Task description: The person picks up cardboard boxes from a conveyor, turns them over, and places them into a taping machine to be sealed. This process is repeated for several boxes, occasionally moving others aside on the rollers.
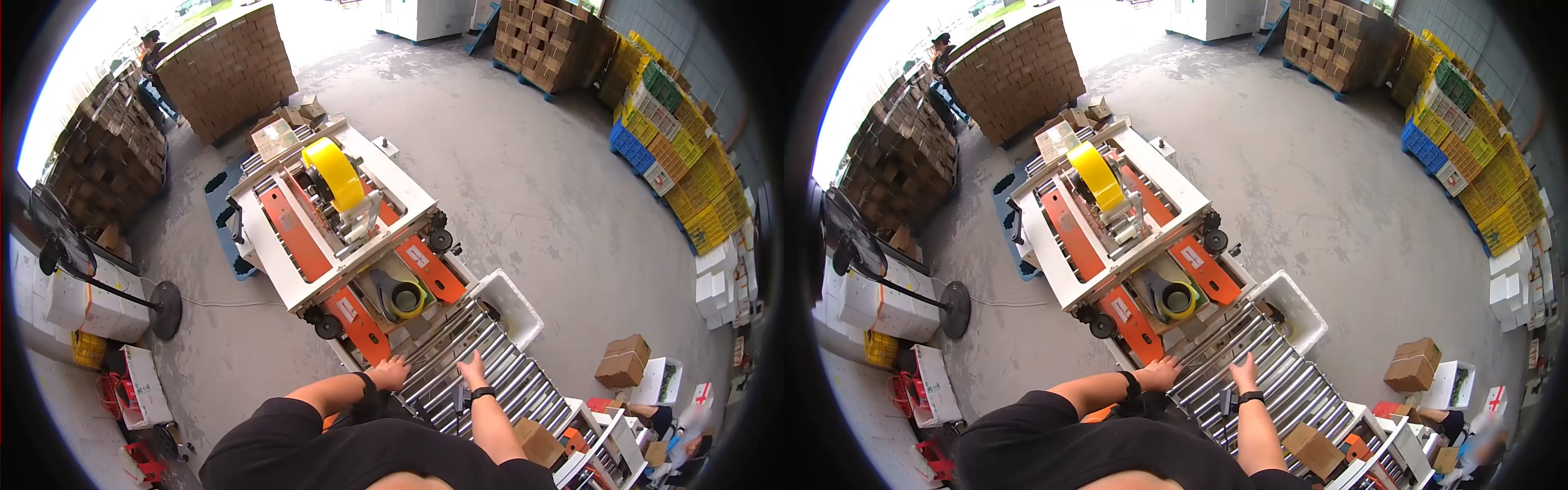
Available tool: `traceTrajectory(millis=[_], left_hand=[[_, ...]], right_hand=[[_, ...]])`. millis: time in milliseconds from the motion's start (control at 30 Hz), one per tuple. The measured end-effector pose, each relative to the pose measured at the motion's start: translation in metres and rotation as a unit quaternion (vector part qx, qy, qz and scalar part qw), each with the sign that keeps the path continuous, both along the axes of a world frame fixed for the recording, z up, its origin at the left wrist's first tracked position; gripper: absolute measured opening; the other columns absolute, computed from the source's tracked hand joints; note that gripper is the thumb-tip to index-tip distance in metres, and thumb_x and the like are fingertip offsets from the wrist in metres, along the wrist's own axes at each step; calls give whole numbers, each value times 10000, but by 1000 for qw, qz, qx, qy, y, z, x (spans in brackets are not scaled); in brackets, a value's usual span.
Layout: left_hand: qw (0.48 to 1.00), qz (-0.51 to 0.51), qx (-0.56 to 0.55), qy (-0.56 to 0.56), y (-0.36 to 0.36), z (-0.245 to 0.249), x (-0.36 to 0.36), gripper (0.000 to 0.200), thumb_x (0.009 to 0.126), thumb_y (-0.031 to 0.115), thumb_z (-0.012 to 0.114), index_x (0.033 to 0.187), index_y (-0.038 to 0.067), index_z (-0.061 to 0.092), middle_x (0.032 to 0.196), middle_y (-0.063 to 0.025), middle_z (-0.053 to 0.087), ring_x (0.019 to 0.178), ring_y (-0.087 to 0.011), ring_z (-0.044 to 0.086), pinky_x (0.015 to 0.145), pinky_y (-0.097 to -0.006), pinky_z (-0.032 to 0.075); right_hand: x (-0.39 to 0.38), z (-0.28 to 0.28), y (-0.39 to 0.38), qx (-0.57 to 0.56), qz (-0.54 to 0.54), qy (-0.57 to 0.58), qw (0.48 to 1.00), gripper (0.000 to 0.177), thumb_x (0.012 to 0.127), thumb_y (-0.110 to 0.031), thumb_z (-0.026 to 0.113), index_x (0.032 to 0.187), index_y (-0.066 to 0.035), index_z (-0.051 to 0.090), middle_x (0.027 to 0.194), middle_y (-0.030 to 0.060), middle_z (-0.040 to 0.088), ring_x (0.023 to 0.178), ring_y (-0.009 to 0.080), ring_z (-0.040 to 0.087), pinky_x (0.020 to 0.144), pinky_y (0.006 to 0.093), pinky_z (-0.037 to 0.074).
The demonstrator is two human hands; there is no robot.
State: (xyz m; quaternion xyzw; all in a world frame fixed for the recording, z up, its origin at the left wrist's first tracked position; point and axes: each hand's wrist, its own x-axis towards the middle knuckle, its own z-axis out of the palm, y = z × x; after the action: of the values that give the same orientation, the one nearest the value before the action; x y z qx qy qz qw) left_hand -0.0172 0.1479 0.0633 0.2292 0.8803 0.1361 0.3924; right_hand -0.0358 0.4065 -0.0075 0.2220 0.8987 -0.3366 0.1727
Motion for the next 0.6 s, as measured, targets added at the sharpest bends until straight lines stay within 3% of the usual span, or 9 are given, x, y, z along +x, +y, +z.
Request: traceTrajectory(millis=[33,67,100,133,233,300,400,467,600], left_hand=[[1000,-8,-7,-13,5,-6,7,476,716,144,569,1176,51,487,1308,-201,351,1214,-354,353,914,-485,379],[1000,-10,4,-29,9,5,9,398,711,136,573,1094,30,553,1222,-214,467,1136,-335,463,863,-445,430],[997,-21,-9,-74,15,3,10,345,709,129,567,1036,20,585,1134,-204,529,1074,-322,513,823,-427,451],[992,-33,-22,-120,22,0,11,299,707,122,561,978,9,616,1046,-193,591,1011,-309,564,783,-409,473],[992,-90,48,-78,31,-21,13,234,700,113,555,884,6,651,888,-168,637,904,-300,610,735,-400,485],[992,-99,-2,-84,39,-17,8,241,694,116,562,894,22,657,923,-159,636,914,-296,608,725,-401,487],[994,-76,-7,-74,51,-18,12,252,685,113,571,909,45,664,961,-153,633,920,-286,609,719,-395,489],[994,-75,-28,-80,58,-33,18,262,675,112,574,913,52,666,968,-152,632,924,-287,606,722,-397,487],[993,-80,-22,-85,56,2,23,281,682,105,544,929,40,660,983,-156,627,957,-304,588,767,-391,471]], right_hand=[[15,6,19,93,15,-11,995,706,641,-250,692,1258,-43,420,1127,202,533,1038,350,519,912,409,405],[31,42,30,136,-23,-55,989,645,643,-226,667,1225,-50,455,1163,198,498,1095,352,471,937,415,385],[45,59,47,143,-61,-111,982,628,664,-179,634,1256,-127,431,1331,167,336,1237,364,302,1000,456,301],[65,83,56,217,-80,-100,968,645,666,-183,645,1264,-117,414,1369,159,280,1283,353,226,1043,481,222],[127,101,109,303,-124,-106,939,828,602,-239,740,1308,-96,332,1411,142,208,1322,337,129,1063,506,146],[167,103,143,307,-149,-176,923,1057,528,-308,812,1376,-135,207,1447,128,121,1331,350,90,1066,522,114],[205,116,168,273,-6,-196,942,1182,503,-336,839,1412,-219,93,1468,117,-27,1340,363,26,1066,519,135],[214,118,183,271,57,-180,944,1251,441,-306,860,1408,-177,77,1452,160,51,1319,388,82,1065,499,131],[222,112,206,325,147,-139,924,1228,440,-226,852,1398,-135,89,1413,147,159,1313,344,151,1077,458,143]])
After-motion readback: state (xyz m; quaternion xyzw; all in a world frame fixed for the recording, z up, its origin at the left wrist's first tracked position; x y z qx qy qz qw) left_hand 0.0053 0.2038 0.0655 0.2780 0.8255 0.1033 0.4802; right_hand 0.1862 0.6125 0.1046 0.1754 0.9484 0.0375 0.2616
